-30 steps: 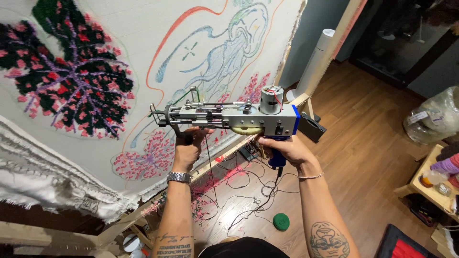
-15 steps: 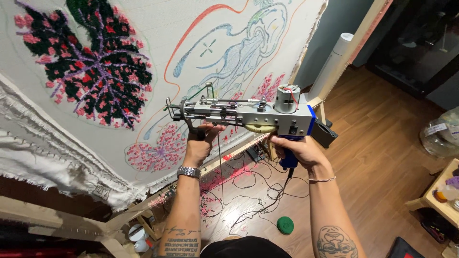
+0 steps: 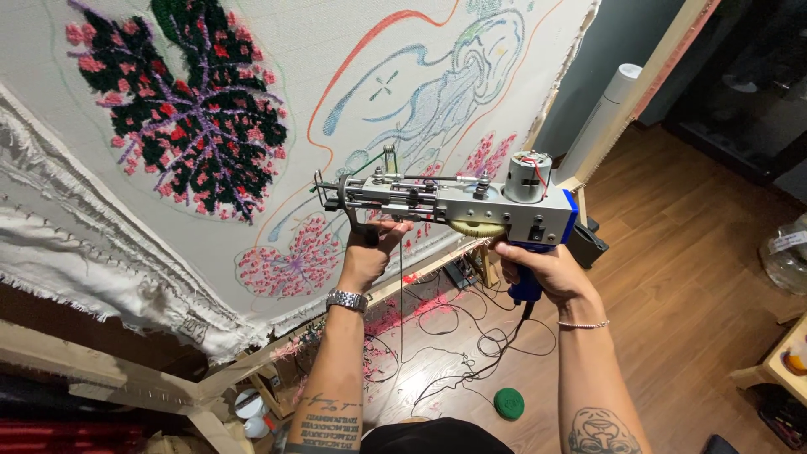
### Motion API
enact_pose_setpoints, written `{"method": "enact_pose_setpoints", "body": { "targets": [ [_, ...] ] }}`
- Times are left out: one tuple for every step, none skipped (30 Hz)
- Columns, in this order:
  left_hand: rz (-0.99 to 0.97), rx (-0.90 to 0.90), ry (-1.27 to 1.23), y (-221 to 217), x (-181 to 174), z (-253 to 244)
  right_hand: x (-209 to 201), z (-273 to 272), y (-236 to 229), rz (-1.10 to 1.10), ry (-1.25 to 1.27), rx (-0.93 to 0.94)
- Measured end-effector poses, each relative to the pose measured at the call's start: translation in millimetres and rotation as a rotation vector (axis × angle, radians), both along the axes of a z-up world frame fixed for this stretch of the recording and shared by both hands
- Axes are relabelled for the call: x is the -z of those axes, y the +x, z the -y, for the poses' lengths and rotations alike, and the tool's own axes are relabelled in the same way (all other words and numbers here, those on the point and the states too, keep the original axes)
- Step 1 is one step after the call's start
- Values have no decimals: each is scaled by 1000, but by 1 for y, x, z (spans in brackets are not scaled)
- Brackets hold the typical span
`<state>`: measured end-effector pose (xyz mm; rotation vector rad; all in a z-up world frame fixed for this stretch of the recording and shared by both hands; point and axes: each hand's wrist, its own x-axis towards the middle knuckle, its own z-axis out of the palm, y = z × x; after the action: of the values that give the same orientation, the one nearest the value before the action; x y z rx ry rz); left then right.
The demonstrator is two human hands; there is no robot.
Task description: The recorder uses a tufting gun to apply yarn to a large canvas frame to create a rug.
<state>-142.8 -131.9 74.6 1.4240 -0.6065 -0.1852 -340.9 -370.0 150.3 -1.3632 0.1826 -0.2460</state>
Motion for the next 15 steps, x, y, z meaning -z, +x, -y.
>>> {"method": "enact_pose_setpoints", "body": {
  "targets": [
    [0, 13, 3, 2, 3, 0, -1, -1, 0, -9, -10, 11],
    [0, 26, 7, 4, 6, 0, -2, -2, 0, -17, -19, 22],
    [2, 23, 8, 3, 6, -1, -2, -2, 1, -16, -19, 19],
    [30, 14, 23, 3, 5, -2, -1, -2, 2, -28, -26, 35],
    [59, 5, 39, 3, 5, -3, 0, -3, 3, -41, -34, 52],
    [61, 2, 39, 4, 4, -3, 0, -3, 4, -39, -34, 48],
    [-7, 9, 31, 4, 4, -4, -1, -3, 4, -41, -28, 50],
    [-75, 16, 22, 4, 3, -4, -1, -4, 6, -44, -23, 52],
    [-73, 12, 21, 5, 3, -5, -1, -5, 7, -43, -23, 48],
    [-44, 7, 30, 6, 3, -6, -1, -6, 9, -46, -21, 46],
    [-15, 1, 38, 7, 3, -8, -1, -7, 10, -50, -20, 45],
    [-13, -5, 37, 11, 7, -10, 0, -7, 13, -47, -21, 38],
    [82, -39, 82, 14, 10, -12, 1, -7, 16, -46, -17, 34],
    [177, -75, 127, 17, 12, -15, 2, -8, 20, -45, -13, 28],
    [179, -83, 128, 19, 12, -17, 2, -8, 21, -43, -13, 20]
  ]
}}
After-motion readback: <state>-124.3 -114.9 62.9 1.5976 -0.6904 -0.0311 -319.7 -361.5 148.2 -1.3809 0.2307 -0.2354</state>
